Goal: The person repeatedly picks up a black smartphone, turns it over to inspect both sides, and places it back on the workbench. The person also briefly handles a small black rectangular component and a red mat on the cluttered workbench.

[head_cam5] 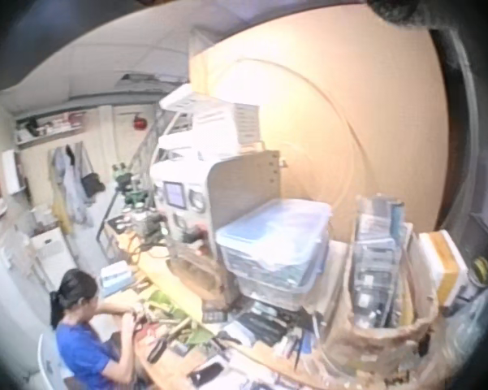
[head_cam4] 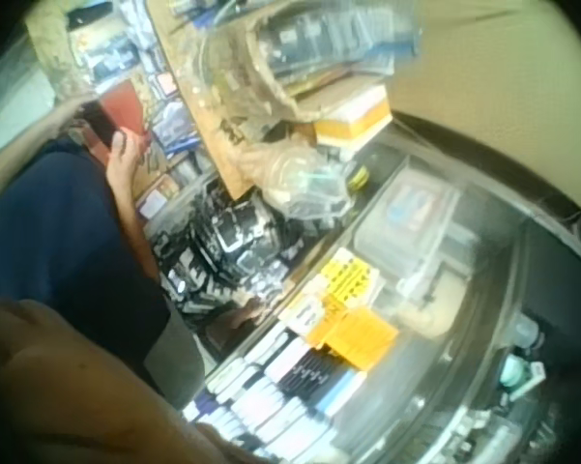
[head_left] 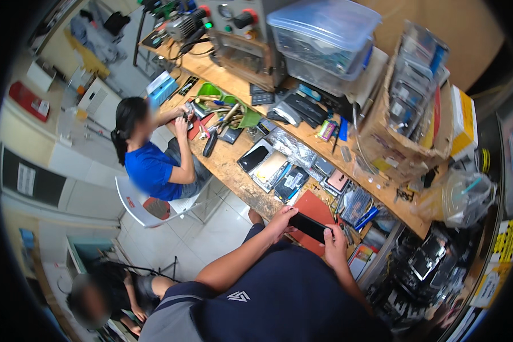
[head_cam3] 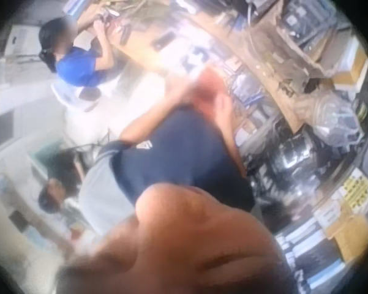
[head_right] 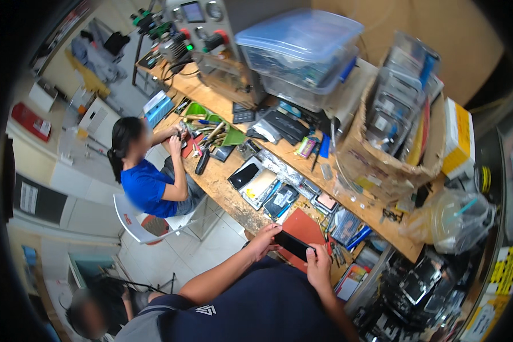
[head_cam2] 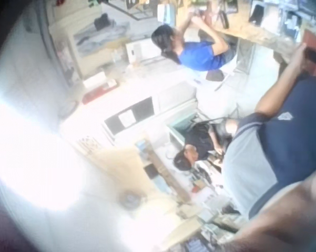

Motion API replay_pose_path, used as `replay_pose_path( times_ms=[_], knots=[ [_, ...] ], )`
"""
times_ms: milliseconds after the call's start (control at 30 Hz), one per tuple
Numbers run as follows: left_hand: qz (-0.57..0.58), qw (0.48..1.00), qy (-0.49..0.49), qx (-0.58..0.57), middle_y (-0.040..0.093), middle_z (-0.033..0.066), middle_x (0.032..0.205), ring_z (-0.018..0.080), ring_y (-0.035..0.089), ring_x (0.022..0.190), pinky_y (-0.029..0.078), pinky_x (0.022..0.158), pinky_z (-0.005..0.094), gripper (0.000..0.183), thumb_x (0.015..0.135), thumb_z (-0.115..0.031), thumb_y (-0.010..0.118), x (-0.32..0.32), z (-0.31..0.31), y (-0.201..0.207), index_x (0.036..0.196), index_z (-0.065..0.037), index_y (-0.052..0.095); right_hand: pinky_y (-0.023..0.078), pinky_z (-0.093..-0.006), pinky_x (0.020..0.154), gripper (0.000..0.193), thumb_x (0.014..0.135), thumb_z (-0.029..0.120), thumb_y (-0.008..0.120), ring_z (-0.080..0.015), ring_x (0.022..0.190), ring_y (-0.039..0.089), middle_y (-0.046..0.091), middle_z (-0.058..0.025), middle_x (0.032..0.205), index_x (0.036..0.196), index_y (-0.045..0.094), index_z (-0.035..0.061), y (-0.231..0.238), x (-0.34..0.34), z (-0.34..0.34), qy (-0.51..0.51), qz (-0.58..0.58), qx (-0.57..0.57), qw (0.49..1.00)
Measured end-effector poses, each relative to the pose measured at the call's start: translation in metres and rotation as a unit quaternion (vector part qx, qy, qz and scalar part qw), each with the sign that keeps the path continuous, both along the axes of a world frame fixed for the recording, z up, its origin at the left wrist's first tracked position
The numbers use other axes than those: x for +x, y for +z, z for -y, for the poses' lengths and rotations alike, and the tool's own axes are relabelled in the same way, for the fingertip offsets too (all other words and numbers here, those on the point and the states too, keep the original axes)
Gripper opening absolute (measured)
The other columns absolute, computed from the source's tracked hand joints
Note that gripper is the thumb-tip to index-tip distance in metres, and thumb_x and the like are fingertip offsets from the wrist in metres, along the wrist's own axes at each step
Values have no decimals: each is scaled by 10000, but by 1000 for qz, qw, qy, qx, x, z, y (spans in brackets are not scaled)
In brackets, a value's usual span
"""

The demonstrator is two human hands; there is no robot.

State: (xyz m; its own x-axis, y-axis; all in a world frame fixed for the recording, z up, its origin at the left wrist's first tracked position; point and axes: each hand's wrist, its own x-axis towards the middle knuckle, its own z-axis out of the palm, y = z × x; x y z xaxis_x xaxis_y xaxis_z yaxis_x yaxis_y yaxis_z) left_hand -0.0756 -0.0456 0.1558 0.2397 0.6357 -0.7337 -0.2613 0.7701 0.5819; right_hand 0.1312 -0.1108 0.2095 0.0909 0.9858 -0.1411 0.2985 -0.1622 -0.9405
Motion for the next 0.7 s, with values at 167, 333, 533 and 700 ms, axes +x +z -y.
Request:
replay_pose_path(
  times_ms=[167,333,533,700],
  knots=[
    [-29,1000,10,-5,619,-3,992,147,646,863,581,722,320,221,1021,-366,539,-8,-6,-3,1133,-177,564,625,-292,631,377,1067,305,493,-170,846,662,609,-108,1019,1153,631,-35,-11,-6,-11,51,-70,-52,995],
    [-46,998,41,-12,627,9,1022,155,646,885,576,724,320,276,1020,-412,536,-15,-7,-5,1161,-176,561,609,-290,659,395,1075,315,486,-132,841,673,673,-94,1031,1188,613,-42,-8,-13,-20,91,-96,-64,989],
    [-41,997,53,-31,635,13,991,149,653,867,568,705,311,306,1013,-450,546,-16,-6,-14,1096,-156,566,614,-293,675,320,1048,250,550,-139,869,654,617,-84,1025,1157,607,-46,-14,-20,-22,62,-123,-71,988],
    [-43,997,39,-45,653,-17,941,120,655,817,547,678,297,245,1000,-422,552,-17,-5,-7,1060,-187,585,617,-283,682,252,1028,169,583,-106,846,643,647,-61,984,1167,585,-41,-23,-17,-14,51,-127,-78,988]
  ],
)
